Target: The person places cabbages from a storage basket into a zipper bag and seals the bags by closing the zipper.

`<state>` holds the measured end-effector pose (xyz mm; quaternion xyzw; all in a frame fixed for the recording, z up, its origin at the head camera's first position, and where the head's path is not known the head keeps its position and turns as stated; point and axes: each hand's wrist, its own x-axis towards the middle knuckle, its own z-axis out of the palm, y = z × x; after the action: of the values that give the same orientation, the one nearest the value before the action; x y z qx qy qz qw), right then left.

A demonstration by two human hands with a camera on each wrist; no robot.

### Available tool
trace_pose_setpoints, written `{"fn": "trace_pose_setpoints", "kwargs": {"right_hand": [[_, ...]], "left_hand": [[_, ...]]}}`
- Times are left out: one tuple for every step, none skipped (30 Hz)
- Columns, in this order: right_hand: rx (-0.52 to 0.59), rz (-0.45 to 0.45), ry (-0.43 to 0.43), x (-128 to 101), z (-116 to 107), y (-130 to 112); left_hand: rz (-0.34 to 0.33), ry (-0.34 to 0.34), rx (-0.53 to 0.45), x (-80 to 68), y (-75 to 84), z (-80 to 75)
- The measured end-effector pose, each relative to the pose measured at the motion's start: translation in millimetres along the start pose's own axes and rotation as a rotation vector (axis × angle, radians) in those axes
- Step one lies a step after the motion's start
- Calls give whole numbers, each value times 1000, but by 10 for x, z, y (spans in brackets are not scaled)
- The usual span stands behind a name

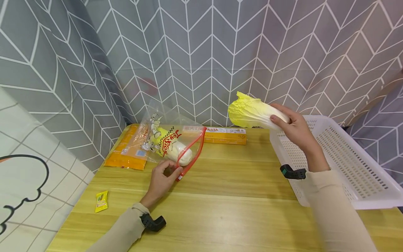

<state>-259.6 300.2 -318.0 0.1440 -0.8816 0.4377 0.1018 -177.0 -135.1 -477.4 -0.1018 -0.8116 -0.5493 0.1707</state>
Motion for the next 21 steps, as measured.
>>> {"fn": "trace_pose_setpoints", "kwargs": {"right_hand": [[5, -4, -6, 18, 41, -29], [6, -6, -15, 33, 80, -57], [14, -8, -23, 49, 118, -82], [16, -8, -28, 63, 155, -105], [20, -9, -35, 75, 191, -127], [29, -15, -42, 87, 225, -148], [37, -23, -52, 96, 259, -165], [49, -24, -59, 103, 292, -179], [65, -26, -66, 107, 323, -189], [73, -28, -74, 106, 355, -200], [83, -31, -81, 104, 386, -207], [90, -34, -87, 100, 419, -212], [96, -35, -90, 93, 453, -215], [108, -35, -92, 85, 490, -220], [117, -37, -92, 76, 528, -222], [129, -42, -92, 68, 568, -221], [143, -42, -93, 60, 608, -222], [162, -42, -94, 53, 649, -222], [186, -42, -97, 44, 687, -221], [212, -43, -102, 36, 723, -216], [238, -47, -111, 28, 758, -205]], "left_hand": [[1, 1, -1, 0, -2, -1], [0, 3, -2, 0, -4, -2], [1, 5, -3, 0, -8, -3], [3, 6, -4, 0, -13, -3], [6, 7, -2, 1, -13, -6], [8, 8, -1, 1, -16, -6], [9, 8, 0, 2, -19, -5], [9, 8, 2, 3, -19, -6], [9, 8, 3, 4, -18, -7], [6, 6, 5, 5, -16, -7], [4, 5, 6, 5, -11, -9], [2, 4, 6, 6, -10, -8], [1, 3, 6, 6, -7, -9], [-1, 1, 8, 6, -1, -10], [-2, 0, 9, 5, 2, -11], [-3, -2, 5, 3, 0, -9], [-3, -1, 3, 2, -2, -7], [-5, 0, -1, 2, -4, -3], [-6, 1, -7, 1, -6, 0], [-8, 1, -10, 1, -5, 1], [-9, 2, -14, 2, -5, 4]]}}
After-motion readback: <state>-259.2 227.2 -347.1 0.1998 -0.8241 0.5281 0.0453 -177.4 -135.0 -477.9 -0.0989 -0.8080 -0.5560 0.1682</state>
